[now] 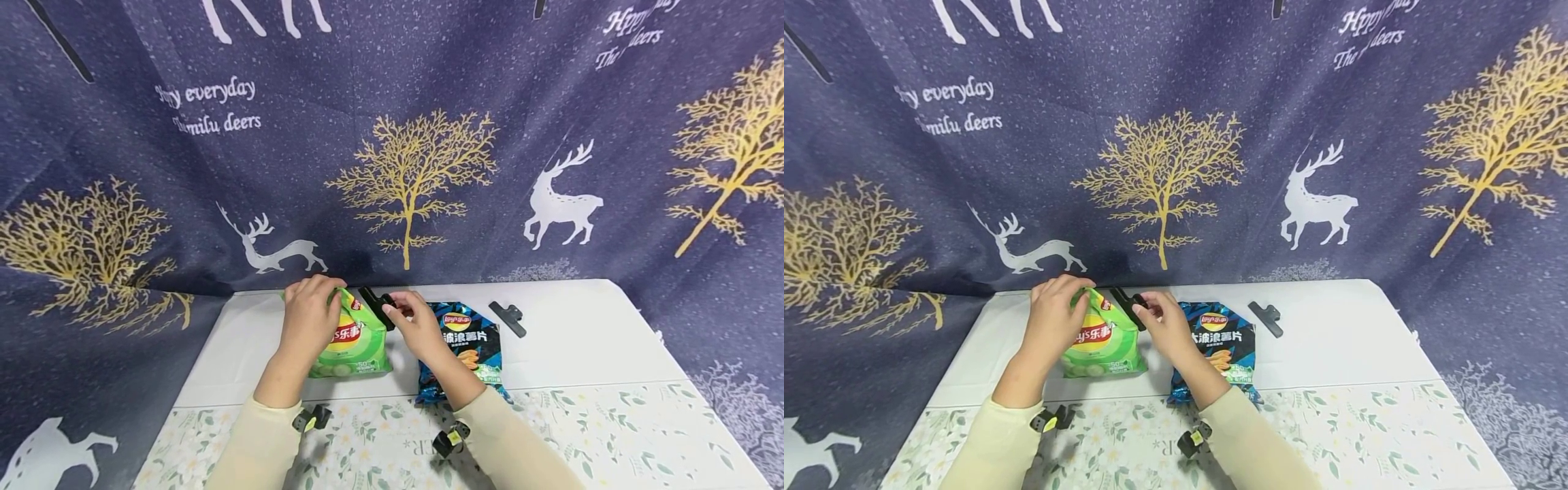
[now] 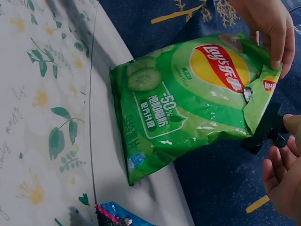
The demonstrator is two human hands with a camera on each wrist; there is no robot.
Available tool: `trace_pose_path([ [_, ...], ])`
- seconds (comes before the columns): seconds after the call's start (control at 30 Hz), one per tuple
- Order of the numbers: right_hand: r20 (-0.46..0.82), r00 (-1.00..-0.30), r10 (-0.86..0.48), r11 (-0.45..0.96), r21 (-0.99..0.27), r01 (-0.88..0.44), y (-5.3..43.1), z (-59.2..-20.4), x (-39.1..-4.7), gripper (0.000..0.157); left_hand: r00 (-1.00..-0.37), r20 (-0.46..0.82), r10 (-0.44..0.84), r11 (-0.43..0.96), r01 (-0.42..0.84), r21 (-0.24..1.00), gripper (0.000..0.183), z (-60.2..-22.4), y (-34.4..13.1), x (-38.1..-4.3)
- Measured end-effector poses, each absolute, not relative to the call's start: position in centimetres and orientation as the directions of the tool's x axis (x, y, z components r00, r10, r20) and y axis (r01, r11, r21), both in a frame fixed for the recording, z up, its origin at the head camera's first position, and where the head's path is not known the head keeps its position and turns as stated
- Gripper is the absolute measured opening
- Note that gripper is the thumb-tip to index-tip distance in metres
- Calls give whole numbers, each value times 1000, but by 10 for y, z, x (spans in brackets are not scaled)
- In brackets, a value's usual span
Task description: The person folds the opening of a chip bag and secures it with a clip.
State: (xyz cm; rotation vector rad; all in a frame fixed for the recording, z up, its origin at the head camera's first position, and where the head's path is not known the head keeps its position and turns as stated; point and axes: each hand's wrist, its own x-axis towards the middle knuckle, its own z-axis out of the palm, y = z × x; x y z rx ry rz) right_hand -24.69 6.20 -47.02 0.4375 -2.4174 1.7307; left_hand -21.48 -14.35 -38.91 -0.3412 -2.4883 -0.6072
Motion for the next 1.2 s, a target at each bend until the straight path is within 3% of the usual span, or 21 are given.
trace_pose_path([
  [0.47,304,-936,-177,186,-924,-335,62,-458,-246,28,-820,563,105,866,353,353,16,-390,-144,-215],
  [0.87,370,-892,-259,221,-877,-427,65,-424,-224,22,-820,563,108,864,357,354,16,-391,-144,-216],
  [1.2,418,-872,-257,245,-844,-477,63,-423,-223,21,-816,569,105,861,361,358,16,-391,-144,-216],
])
